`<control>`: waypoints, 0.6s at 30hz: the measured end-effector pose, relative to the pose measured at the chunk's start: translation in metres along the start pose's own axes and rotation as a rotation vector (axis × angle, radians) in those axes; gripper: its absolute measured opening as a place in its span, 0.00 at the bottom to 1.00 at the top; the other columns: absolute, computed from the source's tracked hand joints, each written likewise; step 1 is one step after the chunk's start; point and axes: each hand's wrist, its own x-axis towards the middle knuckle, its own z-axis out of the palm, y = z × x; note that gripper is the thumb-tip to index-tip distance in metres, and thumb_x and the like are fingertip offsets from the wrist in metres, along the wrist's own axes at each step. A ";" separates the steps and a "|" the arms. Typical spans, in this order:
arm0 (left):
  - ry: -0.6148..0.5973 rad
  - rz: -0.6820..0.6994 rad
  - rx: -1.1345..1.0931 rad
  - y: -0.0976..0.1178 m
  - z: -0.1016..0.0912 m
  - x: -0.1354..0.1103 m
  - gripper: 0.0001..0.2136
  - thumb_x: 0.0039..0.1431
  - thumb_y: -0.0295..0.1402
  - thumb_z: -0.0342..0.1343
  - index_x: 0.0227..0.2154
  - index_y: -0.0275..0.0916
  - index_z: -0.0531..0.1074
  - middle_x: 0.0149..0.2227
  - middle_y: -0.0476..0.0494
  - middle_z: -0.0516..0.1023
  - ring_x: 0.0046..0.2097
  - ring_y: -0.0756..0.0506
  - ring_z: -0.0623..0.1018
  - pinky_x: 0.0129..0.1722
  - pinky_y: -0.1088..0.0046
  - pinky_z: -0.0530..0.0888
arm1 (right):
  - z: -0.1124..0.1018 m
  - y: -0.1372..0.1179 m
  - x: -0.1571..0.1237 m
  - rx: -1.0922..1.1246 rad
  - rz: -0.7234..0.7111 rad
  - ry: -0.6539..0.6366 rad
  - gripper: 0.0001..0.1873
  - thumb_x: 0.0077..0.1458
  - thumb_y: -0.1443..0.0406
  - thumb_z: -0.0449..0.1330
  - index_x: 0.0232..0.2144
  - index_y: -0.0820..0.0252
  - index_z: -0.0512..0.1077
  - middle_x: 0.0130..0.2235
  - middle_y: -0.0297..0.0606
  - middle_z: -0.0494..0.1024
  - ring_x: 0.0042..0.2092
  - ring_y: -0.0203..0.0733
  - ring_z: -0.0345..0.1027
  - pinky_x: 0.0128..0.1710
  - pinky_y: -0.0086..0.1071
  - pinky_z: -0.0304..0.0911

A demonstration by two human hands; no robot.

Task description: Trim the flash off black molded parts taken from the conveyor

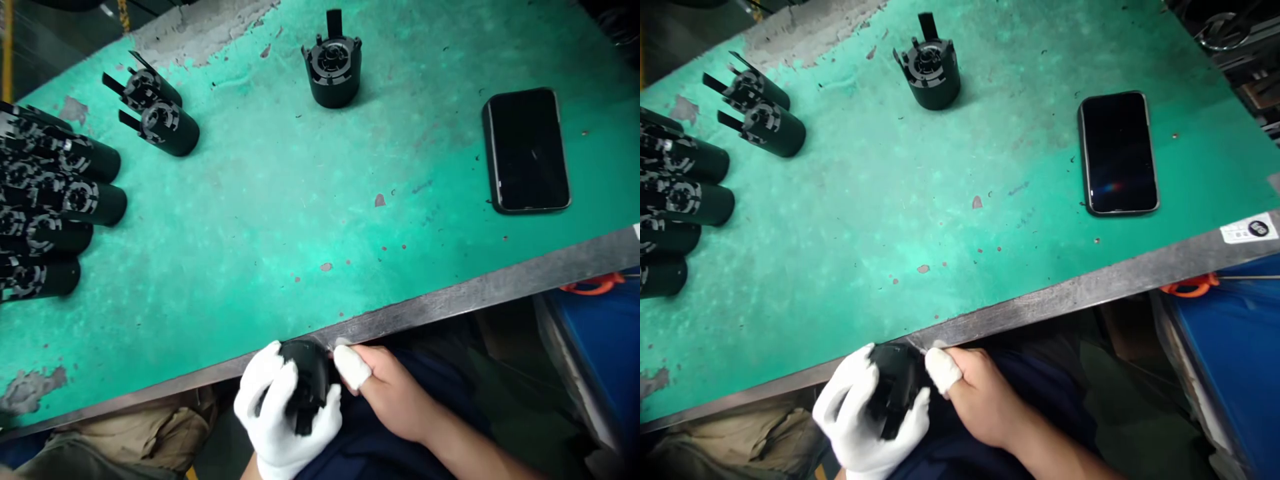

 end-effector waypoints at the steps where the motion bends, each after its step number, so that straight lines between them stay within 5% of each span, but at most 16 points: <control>1: 0.007 -0.039 0.000 0.003 0.000 0.001 0.35 0.40 0.28 0.69 0.54 0.45 0.65 0.46 0.41 0.65 0.50 0.32 0.76 0.48 0.48 0.78 | -0.001 0.003 -0.002 0.018 0.007 -0.007 0.22 0.69 0.54 0.48 0.28 0.59 0.71 0.25 0.31 0.69 0.29 0.36 0.61 0.31 0.32 0.56; 5: 0.026 -0.135 0.002 0.012 0.001 0.004 0.36 0.43 0.27 0.67 0.57 0.46 0.63 0.47 0.39 0.63 0.52 0.31 0.75 0.49 0.46 0.76 | -0.004 0.003 -0.009 0.037 -0.032 -0.070 0.20 0.70 0.56 0.47 0.38 0.58 0.76 0.33 0.34 0.77 0.35 0.39 0.68 0.36 0.32 0.61; 18: 0.101 -0.039 0.025 0.003 0.005 0.003 0.37 0.35 0.31 0.71 0.54 0.39 0.68 0.46 0.38 0.68 0.48 0.32 0.77 0.45 0.50 0.78 | -0.005 0.007 -0.004 -0.030 -0.039 -0.058 0.21 0.70 0.56 0.47 0.33 0.59 0.74 0.32 0.34 0.76 0.33 0.38 0.66 0.34 0.31 0.59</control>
